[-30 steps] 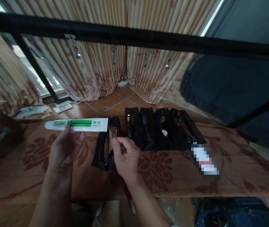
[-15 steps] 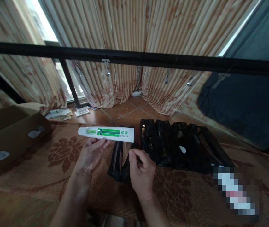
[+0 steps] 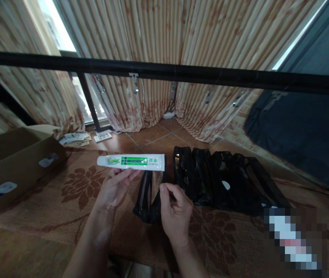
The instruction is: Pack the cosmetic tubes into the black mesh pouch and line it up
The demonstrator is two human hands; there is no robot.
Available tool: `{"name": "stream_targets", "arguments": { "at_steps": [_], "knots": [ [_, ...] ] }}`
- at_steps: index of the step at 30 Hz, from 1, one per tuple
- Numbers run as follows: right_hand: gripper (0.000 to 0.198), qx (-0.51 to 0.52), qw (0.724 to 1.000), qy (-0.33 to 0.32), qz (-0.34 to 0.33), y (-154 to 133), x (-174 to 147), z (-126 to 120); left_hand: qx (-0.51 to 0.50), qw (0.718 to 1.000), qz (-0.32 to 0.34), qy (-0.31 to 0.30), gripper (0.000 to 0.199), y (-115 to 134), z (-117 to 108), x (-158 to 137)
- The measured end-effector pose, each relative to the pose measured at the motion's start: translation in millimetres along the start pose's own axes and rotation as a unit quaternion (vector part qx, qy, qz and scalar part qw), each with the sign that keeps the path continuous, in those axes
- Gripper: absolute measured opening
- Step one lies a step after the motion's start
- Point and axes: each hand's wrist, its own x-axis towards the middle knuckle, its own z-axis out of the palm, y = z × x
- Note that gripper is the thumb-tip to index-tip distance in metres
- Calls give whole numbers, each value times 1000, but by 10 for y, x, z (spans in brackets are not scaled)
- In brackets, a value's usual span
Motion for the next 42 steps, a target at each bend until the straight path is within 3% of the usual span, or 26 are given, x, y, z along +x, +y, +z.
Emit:
{"name": "stream_targets", "arguments": {
  "at_steps": [7,13,22,42],
  "knots": [
    [19,-5,1000,-3,-6,-25,5,-13,8,1000,17,4,23,-15,-2,28],
    [18,-1,1000,2,-7,-1,-1,-2,-6,997,50,58,30,-30,-21,67],
    [16,5,1000,3,-6,-10,2,0,-5,993,81,85,39,-21,-50,93],
    [16,9,1000,0,-11,2,3,0,-67,984,81,143,54,-8,-63,126]
  ]
}}
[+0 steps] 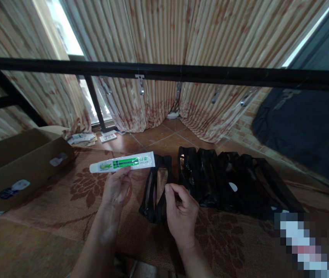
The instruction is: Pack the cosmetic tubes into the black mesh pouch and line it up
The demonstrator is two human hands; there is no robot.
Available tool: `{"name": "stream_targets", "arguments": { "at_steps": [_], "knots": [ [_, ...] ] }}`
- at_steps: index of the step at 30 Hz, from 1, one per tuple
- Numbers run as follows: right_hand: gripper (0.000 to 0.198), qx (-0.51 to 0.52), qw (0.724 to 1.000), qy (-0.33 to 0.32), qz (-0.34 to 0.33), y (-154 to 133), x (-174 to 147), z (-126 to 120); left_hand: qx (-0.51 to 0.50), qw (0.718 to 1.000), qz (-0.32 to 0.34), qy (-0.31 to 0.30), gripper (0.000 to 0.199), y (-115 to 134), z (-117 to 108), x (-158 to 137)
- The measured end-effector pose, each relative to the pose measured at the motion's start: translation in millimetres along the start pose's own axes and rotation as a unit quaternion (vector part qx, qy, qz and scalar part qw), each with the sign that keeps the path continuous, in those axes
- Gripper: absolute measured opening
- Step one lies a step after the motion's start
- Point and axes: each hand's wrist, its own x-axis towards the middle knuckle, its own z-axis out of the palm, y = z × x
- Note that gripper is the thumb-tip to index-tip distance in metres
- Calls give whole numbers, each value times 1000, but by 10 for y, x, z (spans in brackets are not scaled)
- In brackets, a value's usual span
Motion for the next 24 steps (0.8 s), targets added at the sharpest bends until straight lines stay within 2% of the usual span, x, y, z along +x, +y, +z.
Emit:
{"name": "stream_targets", "arguments": {
  "at_steps": [14,24],
  "knots": [
    [15,0,1000,-3,7,7,-7,3,10,1000,3,14,46,3,-10,2],
    [16,-3,1000,-1,2,-5,-3,0,19,1000,4,11,51,19,-12,-4]
  ]
}}
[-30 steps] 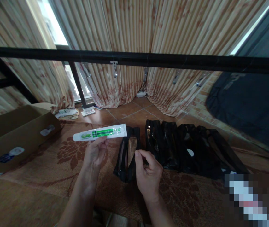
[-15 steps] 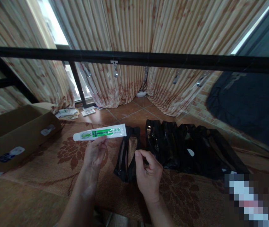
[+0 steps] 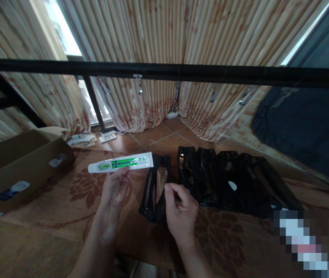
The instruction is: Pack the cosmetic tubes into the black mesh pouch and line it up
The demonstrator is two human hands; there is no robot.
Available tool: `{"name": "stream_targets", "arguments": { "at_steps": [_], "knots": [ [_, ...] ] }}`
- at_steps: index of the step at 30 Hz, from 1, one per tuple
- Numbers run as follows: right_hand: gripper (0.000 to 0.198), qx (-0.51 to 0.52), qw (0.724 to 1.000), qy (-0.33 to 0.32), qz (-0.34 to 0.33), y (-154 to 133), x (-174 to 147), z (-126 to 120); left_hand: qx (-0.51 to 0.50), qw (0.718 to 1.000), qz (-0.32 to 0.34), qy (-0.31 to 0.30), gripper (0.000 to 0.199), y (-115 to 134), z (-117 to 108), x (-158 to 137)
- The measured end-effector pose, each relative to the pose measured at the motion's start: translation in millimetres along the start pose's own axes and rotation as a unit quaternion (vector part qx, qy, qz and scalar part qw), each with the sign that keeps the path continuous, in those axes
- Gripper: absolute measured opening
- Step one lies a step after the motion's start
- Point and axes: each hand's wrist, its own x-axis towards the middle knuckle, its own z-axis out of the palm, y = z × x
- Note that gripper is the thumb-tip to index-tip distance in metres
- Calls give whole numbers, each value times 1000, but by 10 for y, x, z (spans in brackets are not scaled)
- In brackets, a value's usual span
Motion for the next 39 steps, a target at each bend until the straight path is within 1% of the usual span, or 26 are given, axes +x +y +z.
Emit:
{"name": "stream_targets", "arguments": {
  "at_steps": [17,22,30,34,39],
  "knots": [
    [19,-7,1000,1,4,20,-12,-7,-11,1000,-4,4,50,12,10,-12],
    [20,-6,1000,0,4,6,4,0,-5,1000,-5,-11,48,14,-3,-7],
    [19,-3,1000,-2,2,-3,2,-2,-7,1000,0,-9,48,-2,-22,12],
    [19,-2,1000,2,2,6,-1,1,-6,1000,-7,-1,44,1,-20,10],
    [22,-12,1000,1,7,0,7,1,-3,1000,-8,-9,39,15,-15,-11]
  ]
}}
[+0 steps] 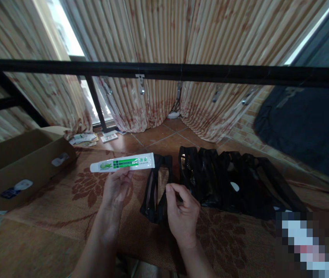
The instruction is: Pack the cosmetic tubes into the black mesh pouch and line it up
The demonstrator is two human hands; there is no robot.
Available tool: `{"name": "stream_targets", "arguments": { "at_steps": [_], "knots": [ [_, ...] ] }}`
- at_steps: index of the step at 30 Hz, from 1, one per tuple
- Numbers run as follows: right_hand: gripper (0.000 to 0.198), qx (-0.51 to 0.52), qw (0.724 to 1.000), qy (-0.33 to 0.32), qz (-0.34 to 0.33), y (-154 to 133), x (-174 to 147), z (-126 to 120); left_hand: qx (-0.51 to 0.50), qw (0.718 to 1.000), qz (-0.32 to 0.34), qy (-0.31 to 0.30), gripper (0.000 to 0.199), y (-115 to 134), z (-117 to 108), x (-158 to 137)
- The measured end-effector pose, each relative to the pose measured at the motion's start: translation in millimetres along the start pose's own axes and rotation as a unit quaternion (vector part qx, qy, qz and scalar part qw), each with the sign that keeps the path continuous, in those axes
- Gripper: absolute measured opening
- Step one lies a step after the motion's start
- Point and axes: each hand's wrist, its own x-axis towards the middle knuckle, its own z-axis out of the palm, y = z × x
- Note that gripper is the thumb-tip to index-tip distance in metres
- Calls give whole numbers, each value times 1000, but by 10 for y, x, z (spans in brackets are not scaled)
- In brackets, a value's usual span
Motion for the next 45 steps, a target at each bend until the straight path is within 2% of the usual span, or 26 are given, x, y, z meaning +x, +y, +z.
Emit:
{"name": "stream_targets", "arguments": {
  "at_steps": [16,26,33,36,40,45],
  "knots": [
    [20,8,1000,-2,-6,-8,-1,0,-5,1000,-2,-2,36,6,0,4],
    [20,6,1000,-4,-4,-1,-7,4,-12,999,-50,14,25,63,19,-9],
    [17,13,1000,-1,-7,2,-9,-5,-42,995,-85,-29,31,121,62,-33],
    [16,15,1000,-3,-9,1,-11,-11,-33,995,-89,-44,27,130,56,-41],
    [17,12,1000,-8,-3,-4,-12,-8,-30,992,-80,-93,19,108,26,-37],
    [17,15,1000,-9,-4,-6,-8,-5,-20,989,-87,-119,27,66,37,-58]
  ]
}}
